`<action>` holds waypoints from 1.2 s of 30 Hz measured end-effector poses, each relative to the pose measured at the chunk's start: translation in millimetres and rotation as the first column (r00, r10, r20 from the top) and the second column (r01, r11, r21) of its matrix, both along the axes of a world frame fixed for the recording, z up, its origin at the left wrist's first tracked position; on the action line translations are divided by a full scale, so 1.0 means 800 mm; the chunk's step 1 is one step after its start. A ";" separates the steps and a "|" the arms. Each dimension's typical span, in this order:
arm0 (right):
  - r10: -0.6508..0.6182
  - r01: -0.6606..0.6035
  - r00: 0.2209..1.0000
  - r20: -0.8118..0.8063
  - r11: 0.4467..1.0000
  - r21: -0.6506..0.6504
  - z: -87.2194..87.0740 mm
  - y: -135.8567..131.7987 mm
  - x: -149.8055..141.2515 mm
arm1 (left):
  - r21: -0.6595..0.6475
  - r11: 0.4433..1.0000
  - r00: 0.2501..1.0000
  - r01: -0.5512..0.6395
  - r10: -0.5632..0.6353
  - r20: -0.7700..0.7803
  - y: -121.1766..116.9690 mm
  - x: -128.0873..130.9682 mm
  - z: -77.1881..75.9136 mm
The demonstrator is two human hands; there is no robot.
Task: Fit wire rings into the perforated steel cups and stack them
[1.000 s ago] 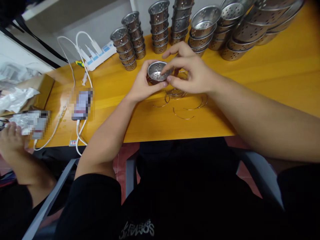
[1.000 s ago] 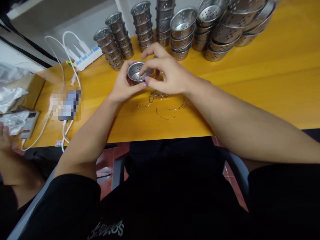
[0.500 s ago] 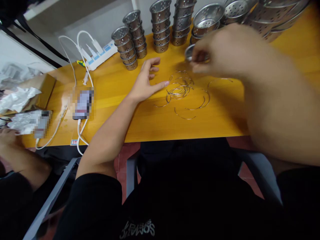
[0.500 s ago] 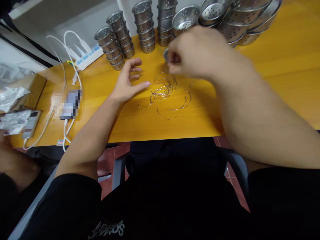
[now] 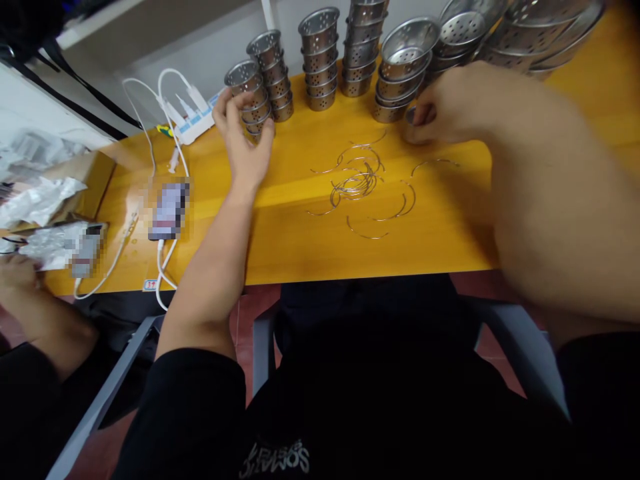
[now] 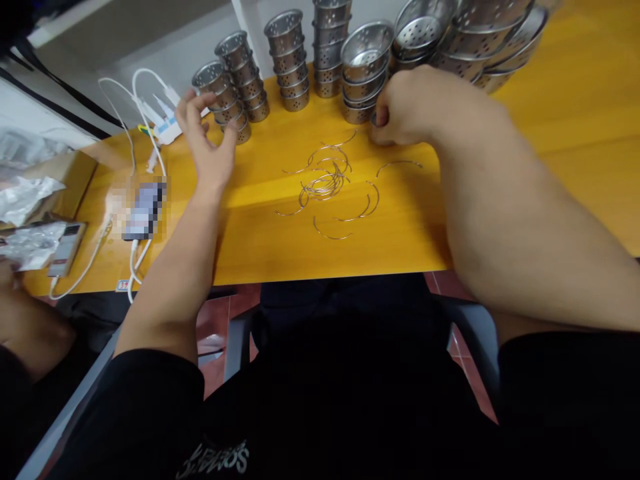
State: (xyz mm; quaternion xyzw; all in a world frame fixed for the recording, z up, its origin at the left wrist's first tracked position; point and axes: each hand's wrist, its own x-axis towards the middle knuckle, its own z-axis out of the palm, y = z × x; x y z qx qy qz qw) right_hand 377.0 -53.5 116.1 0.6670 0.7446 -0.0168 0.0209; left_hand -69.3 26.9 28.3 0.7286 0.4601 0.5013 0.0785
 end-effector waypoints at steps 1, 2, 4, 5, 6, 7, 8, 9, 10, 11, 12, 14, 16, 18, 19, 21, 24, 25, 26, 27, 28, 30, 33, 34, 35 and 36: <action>-0.009 0.009 1.000 -0.003 1.000 -0.004 -0.001 0.000 0.000 | 0.004 0.999 0.999 -0.037 0.037 0.024 0.010 -0.010 -0.005; -0.019 0.019 1.000 -0.008 1.000 -0.007 -0.001 -0.002 -0.001 | -0.021 0.999 0.998 -0.043 0.044 0.037 0.020 -0.020 -0.012; -0.049 0.050 0.998 -0.036 0.999 0.004 0.002 -0.008 -0.003 | -0.086 0.996 0.999 -0.018 0.021 0.041 0.039 -0.034 -0.027; -0.066 0.068 0.996 -0.060 0.997 0.030 0.005 -0.012 -0.005 | -0.118 0.993 1.000 0.006 -0.003 0.023 0.049 -0.039 -0.035; -0.079 0.086 0.993 -0.089 0.994 0.067 0.009 -0.017 -0.008 | -0.147 0.989 1.000 0.025 -0.026 -0.001 0.059 -0.042 -0.043; -0.084 0.097 0.989 -0.120 0.989 0.110 0.013 -0.023 -0.012 | -0.177 0.983 0.998 0.042 -0.048 -0.029 0.068 -0.045 -0.052; -0.086 0.108 0.985 -0.149 0.983 0.151 0.016 -0.028 -0.016 | -0.214 0.975 0.997 0.052 -0.063 -0.046 0.076 -0.046 -0.060; -0.080 0.111 0.982 -0.174 0.977 0.179 0.020 -0.033 -0.021 | -0.247 0.968 0.997 0.049 -0.062 -0.045 0.084 -0.047 -0.067; -0.073 0.113 0.978 -0.193 0.972 0.206 0.022 -0.036 -0.026 | -0.270 0.962 0.998 0.046 -0.057 -0.032 0.089 -0.047 -0.073; -0.066 0.115 0.976 -0.209 0.966 0.230 0.023 -0.039 -0.030 | -0.281 0.959 0.999 0.045 -0.048 -0.005 0.093 -0.047 -0.077; -0.050 0.106 0.974 -0.223 0.963 0.248 0.023 -0.041 -0.034 | -0.281 0.959 0.999 0.044 -0.038 0.029 0.095 -0.047 -0.081; -0.002 0.072 0.967 -0.253 0.962 0.265 0.020 -0.041 -0.038 | -0.280 0.959 0.997 0.042 -0.020 0.079 0.095 -0.049 -0.082; 0.047 0.028 0.959 -0.280 0.966 0.259 0.016 -0.040 -0.039 | -0.311 0.950 0.998 0.003 0.017 0.062 0.091 -0.052 -0.079; 0.076 0.002 0.954 -0.291 0.966 0.259 0.013 -0.038 -0.038 | -0.353 0.931 0.995 -0.091 0.100 0.007 0.087 -0.054 -0.073; 0.082 -0.002 0.953 -0.293 0.965 0.263 0.012 -0.038 -0.038 | -0.358 0.923 0.989 -0.141 0.146 -0.013 0.084 -0.053 -0.070; 0.087 -0.005 0.950 -0.301 0.965 0.263 0.010 -0.038 -0.037 | -0.329 0.924 0.979 -0.195 0.205 -0.006 0.081 -0.049 -0.065; 0.091 -0.010 0.945 -0.315 0.968 0.249 0.007 -0.037 -0.038 | -0.294 0.953 0.990 -0.076 0.107 0.091 0.075 -0.034 -0.058; 0.100 -0.021 0.944 -0.315 0.969 0.247 0.005 -0.035 -0.038 | -0.312 0.950 0.992 -0.002 0.043 0.122 0.072 -0.029 -0.055; 0.115 -0.037 0.943 -0.313 0.969 0.244 0.003 -0.034 -0.038 | -0.343 0.937 0.992 0.059 -0.017 0.125 0.069 -0.025 -0.052; 0.131 -0.055 0.941 -0.312 0.969 0.242 0.002 -0.032 -0.038 | -0.382 0.920 0.994 0.090 -0.060 0.089 0.065 -0.022 -0.049; 0.146 -0.070 0.939 -0.311 0.968 0.241 0.000 -0.030 -0.037 | -0.421 0.903 0.996 0.084 -0.081 0.024 0.062 -0.021 -0.046; 0.162 -0.090 0.935 -0.314 0.968 0.233 -0.001 -0.027 -0.036 | -0.454 0.891 0.994 -0.017 -0.033 -0.102 0.057 -0.024 -0.044; 0.172 -0.096 0.929 -0.327 0.967 0.235 -0.002 -0.028 -0.038 | -0.410 0.910 0.998 -0.057 0.047 -0.034 0.063 -0.029 -0.053; 0.178 -0.099 0.926 -0.334 0.966 0.240 -0.002 -0.029 -0.039 | -0.395 0.919 0.999 -0.014 0.031 0.036 0.068 -0.030 -0.058; 0.188 -0.105 0.921 -0.341 0.963 0.247 -0.002 -0.030 -0.040 | -0.382 0.923 0.995 0.039 -0.001 0.099 0.075 -0.030 -0.064; 0.199 -0.111 0.916 -0.349 0.961 0.255 -0.003 -0.030 -0.041 | -0.375 0.923 0.988 0.090 -0.036 0.148 0.081 -0.030 -0.070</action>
